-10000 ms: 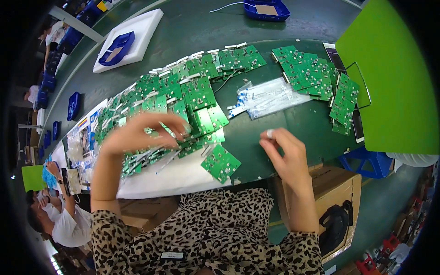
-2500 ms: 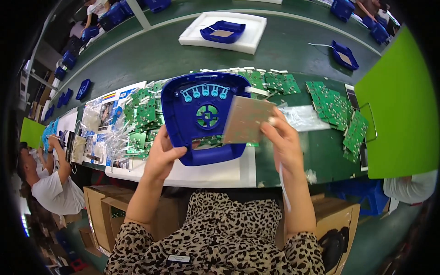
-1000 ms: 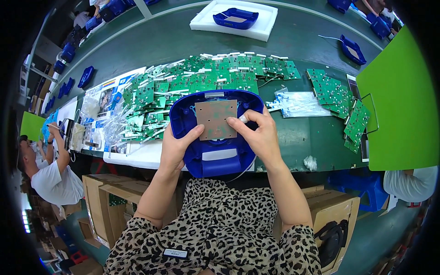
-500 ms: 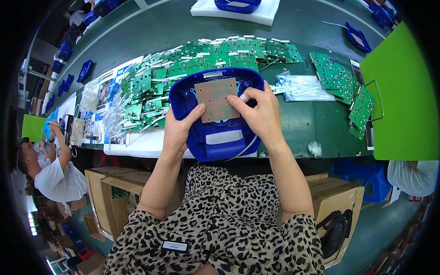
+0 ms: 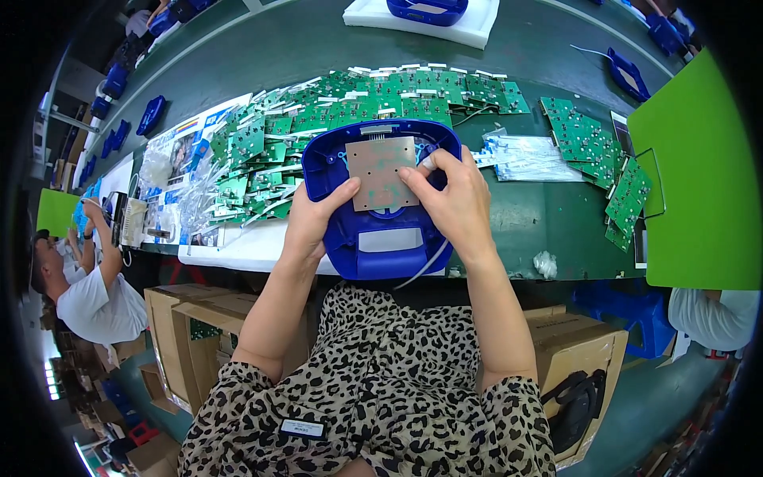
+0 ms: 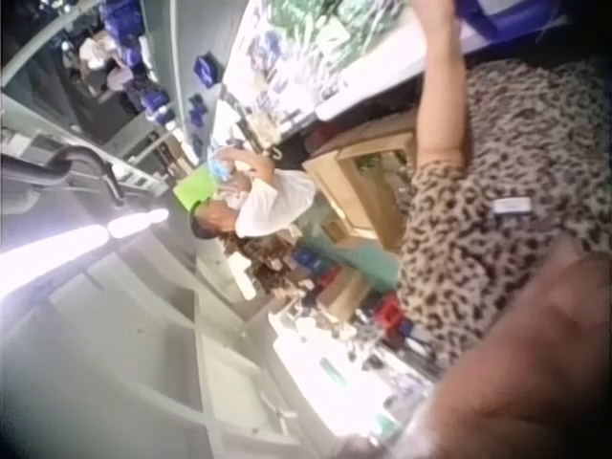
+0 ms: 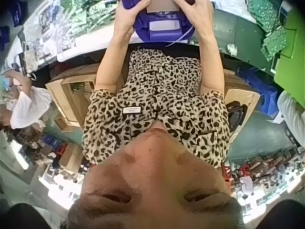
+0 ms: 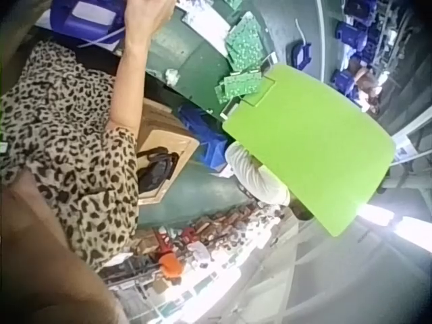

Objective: The person assembles PCB components into a plastic housing by hand, inserting spacers to secure the PCB.

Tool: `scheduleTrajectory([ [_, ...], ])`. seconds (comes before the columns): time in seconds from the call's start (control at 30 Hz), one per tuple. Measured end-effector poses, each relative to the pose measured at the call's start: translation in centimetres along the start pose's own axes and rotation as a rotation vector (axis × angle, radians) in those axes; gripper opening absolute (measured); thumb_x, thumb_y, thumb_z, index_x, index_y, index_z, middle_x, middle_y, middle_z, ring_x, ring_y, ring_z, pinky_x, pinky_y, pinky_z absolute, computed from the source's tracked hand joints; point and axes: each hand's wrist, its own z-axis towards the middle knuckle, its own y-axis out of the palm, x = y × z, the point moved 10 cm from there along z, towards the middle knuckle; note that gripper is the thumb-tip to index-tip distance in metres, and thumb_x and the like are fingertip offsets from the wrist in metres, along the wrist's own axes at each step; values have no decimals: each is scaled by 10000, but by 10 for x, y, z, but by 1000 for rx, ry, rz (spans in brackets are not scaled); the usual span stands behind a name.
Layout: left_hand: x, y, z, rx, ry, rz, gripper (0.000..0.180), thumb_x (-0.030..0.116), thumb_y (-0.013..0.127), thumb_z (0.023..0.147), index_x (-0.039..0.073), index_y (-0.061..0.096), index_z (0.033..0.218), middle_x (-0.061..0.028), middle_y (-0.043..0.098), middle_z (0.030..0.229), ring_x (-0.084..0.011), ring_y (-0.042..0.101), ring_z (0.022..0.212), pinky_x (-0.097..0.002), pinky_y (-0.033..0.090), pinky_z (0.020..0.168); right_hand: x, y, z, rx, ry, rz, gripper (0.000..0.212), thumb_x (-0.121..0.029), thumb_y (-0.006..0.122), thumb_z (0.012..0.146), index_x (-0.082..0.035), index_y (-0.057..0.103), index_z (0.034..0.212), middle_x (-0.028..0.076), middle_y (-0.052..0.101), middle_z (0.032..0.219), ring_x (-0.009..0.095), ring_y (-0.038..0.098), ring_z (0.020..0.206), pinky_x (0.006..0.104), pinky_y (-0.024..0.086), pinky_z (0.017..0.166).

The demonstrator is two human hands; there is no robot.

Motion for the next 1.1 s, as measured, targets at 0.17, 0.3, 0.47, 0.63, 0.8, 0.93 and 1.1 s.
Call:
scheduleTrajectory([
  [0.17,2,-4,-1,-21,-102,-57,351,121,689,731,4,534,1023,-80,605,926,-148,607,777,-271,507,691,-47,-22,-14,215,-230,-155,261,-206,714,659,-56,544,789,126,509,1097,314,510,947,442,396,832],
  [0.3,16,2,-10,-55,-102,-113,326,209,619,806,-1,527,1038,-86,601,934,-135,606,786,-260,510,682,-93,-15,-41,230,-648,-320,252,-82,630,664,-59,574,909,90,491,1175,278,446,1106,479,311,938],
  [0.47,34,2,-20,-69,-61,-156,313,232,545,858,0,513,1066,-89,592,945,-130,602,777,-252,516,663,-108,12,-57,0,-769,-604,402,-52,502,733,-161,569,1114,36,481,1231,252,375,1208,591,152,1004],
  [0.63,37,-4,-28,-85,-53,-118,305,224,548,851,0,515,1055,-83,590,936,-125,597,768,-245,514,648,-111,25,-64,-154,-750,-634,427,-60,474,754,-192,552,1153,29,460,1260,244,366,1213,570,159,1016],
  [0.8,39,-11,-28,-65,-50,-120,294,196,565,826,-2,521,1038,-87,596,922,-134,605,751,-243,515,627,-119,25,-65,-149,-765,-615,424,-52,486,746,-188,560,1141,29,465,1252,254,369,1204,572,166,1014],
  [0.93,40,-14,-30,-75,-66,-137,292,177,573,814,-3,522,1037,-88,600,914,-137,609,744,-244,516,623,-126,25,-67,-136,-767,-619,414,-49,499,739,-181,569,1126,28,467,1248,263,366,1205,576,172,1010],
  [1.1,42,-14,-31,-71,-72,-136,304,155,606,786,0,530,1037,-85,604,908,-136,609,745,-248,516,622,-126,23,-65,-160,-766,-562,402,-27,517,734,-152,574,1111,44,478,1237,280,370,1199,550,199,1008],
])
